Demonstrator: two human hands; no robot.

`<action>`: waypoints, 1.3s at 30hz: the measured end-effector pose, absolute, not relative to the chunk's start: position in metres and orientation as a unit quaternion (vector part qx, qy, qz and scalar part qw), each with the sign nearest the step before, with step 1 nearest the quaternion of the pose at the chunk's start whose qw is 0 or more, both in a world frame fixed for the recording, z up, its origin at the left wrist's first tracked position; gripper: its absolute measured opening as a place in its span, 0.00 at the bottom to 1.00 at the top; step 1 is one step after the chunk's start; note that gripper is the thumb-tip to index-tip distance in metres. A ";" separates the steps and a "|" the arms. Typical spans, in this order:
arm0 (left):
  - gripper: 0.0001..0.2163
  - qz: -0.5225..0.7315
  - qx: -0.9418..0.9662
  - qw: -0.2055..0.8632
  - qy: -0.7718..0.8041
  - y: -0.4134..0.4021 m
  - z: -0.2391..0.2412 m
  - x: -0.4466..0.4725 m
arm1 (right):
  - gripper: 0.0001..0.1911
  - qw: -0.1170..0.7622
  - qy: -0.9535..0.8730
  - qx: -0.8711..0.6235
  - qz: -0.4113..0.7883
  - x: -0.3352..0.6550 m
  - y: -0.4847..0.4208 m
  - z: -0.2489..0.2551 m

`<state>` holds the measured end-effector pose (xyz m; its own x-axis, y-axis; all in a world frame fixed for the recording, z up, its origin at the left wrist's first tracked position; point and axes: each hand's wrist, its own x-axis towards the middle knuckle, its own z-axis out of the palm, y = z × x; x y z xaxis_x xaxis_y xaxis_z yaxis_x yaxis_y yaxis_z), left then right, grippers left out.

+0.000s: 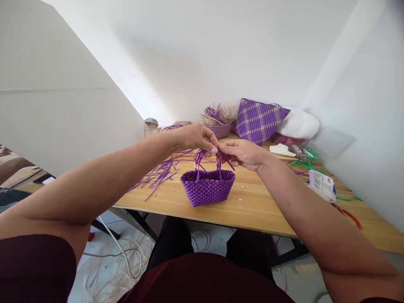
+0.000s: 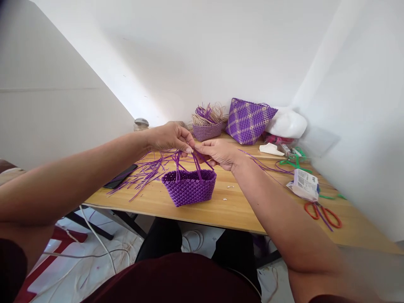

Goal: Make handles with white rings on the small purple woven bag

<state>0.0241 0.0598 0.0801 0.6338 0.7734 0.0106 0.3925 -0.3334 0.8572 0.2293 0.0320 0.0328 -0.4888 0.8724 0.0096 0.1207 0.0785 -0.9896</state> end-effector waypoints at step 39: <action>0.08 0.167 0.827 0.401 0.357 0.064 0.082 0.025 | 0.11 0.290 -0.591 -0.325 0.679 0.221 0.030 0.001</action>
